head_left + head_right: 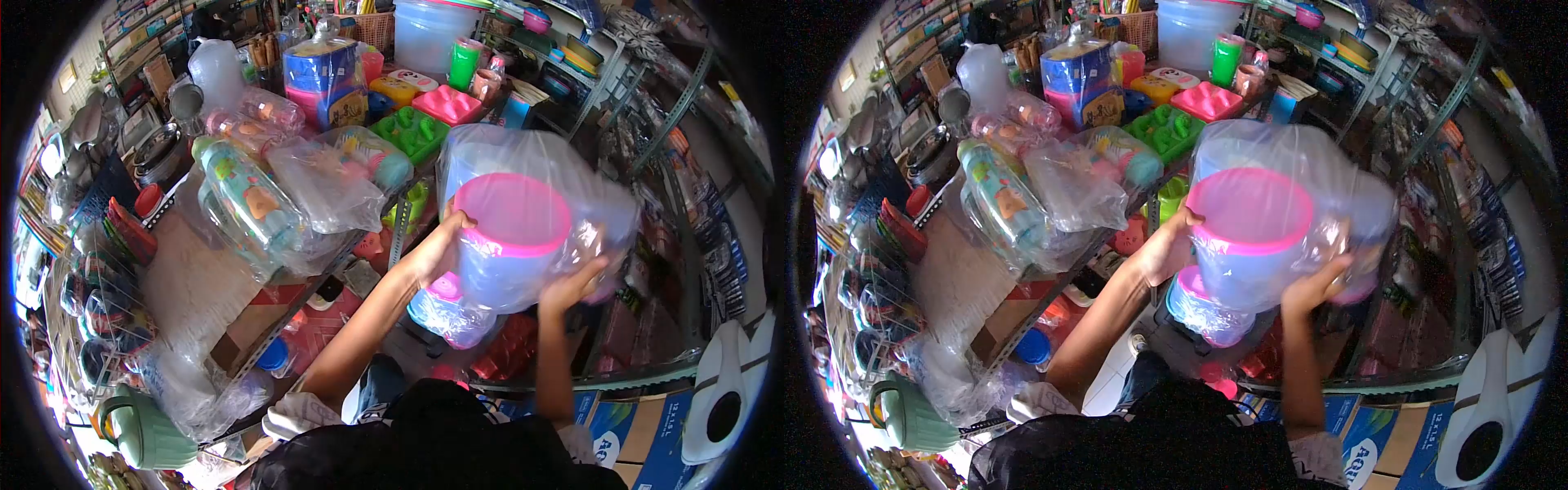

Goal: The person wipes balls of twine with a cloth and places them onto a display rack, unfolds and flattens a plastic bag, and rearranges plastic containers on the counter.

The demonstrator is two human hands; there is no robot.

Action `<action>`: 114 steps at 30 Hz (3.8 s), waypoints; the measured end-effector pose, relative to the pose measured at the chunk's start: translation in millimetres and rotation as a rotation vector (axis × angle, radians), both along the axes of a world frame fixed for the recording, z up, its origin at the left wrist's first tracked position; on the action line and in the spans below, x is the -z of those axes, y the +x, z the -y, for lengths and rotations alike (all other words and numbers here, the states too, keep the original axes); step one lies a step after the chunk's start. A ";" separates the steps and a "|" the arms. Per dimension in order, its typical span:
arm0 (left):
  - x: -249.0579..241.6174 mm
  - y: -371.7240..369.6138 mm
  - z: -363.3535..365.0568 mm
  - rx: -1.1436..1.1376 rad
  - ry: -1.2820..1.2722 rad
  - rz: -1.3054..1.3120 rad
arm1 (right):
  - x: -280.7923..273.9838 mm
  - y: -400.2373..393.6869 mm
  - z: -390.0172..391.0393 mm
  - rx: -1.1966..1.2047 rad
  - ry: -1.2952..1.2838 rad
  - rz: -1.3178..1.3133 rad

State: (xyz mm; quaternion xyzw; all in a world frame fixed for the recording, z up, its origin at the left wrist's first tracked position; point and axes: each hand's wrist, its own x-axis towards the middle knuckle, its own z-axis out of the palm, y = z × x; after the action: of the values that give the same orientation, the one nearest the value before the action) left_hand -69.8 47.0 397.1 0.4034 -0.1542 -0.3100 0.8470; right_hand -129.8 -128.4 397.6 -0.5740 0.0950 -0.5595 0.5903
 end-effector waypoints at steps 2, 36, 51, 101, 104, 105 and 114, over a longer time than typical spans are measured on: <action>13.5 10.3 3.9 -0.049 0.158 0.194 | 34.2 -13.9 -6.5 -0.127 0.058 -0.006; 204.6 -116.3 -115.9 -0.201 0.787 0.271 | 140.4 -121.8 -35.7 -0.464 0.561 -0.802; 334.7 -378.0 -279.4 -0.329 1.554 -0.448 | 7.3 -39.8 -278.5 -1.664 -0.319 -0.508; -250.2 -265.1 -414.8 -0.822 1.724 0.547 | 30.5 -11.0 -162.5 -0.243 -0.354 -0.112; -249.2 -136.6 -441.4 -0.822 1.818 0.874 | 43.9 -34.5 -110.6 -0.059 -0.374 -0.152; -240.0 -94.3 -456.4 -0.806 1.886 0.930 | 47.2 -42.3 -99.6 -0.002 -0.377 -0.162; -30.5 135.6 -574.9 -1.028 2.189 1.071 | 74.2 -135.4 -34.3 0.477 -0.375 -0.300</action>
State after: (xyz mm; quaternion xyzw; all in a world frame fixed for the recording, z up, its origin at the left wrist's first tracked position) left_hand 65.8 621.9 427.7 0.9584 0.0303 0.2776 -0.0592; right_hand -265.2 -94.1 323.4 -0.7102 0.2078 -0.5989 0.3064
